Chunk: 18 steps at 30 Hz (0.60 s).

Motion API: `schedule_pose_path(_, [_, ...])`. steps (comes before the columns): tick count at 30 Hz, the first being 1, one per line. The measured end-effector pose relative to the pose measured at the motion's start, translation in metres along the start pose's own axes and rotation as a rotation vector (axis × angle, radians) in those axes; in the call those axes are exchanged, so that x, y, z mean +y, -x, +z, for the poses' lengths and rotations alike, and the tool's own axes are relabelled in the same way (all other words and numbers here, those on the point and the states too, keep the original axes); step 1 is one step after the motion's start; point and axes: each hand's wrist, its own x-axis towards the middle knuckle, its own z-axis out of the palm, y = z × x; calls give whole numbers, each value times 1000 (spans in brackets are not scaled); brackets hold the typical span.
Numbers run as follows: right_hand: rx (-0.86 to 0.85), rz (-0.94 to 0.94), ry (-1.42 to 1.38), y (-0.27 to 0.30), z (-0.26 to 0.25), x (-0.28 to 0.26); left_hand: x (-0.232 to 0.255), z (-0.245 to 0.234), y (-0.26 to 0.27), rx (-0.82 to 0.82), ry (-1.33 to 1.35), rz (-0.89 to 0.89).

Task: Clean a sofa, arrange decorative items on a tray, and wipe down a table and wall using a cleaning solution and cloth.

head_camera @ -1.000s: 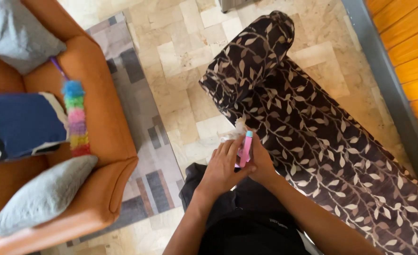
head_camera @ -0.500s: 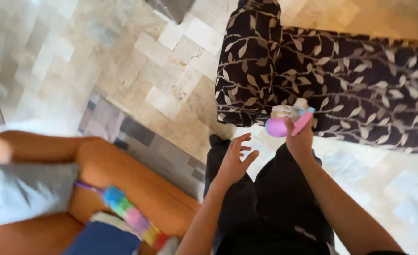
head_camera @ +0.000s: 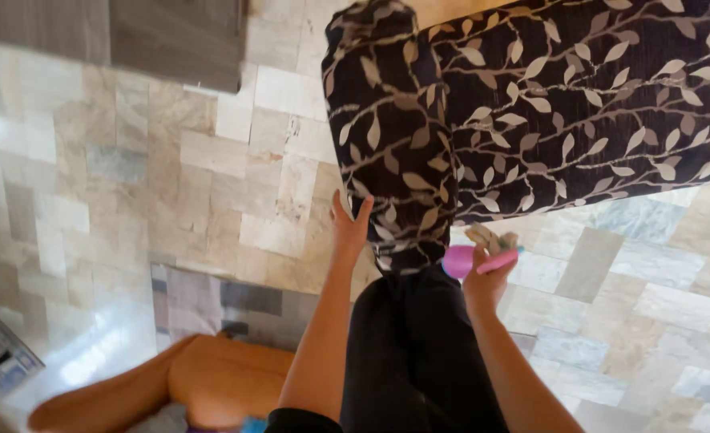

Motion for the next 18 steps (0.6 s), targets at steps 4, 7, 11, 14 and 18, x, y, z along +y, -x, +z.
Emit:
schedule_pose_path(4, [100, 107, -100, 4, 31, -10, 59, -7, -56, 7, -126, 106])
schedule_pose_path(7, [158, 193, -152, -12, 64, 23, 106, -13, -76, 4, -122, 229])
schedule_pose_path(11, [287, -11, -240, -12, 108, 102, 130, -15, -116, -13, -210, 395])
schedule_pose_path(14, [117, -37, -330, -1, 95, 77, 111, -27, -160, 9, -157, 450])
schedule_pose_path(18, [40, 720, -623, -1, 107, 81, 105, -26, -178, 73, -37, 514])
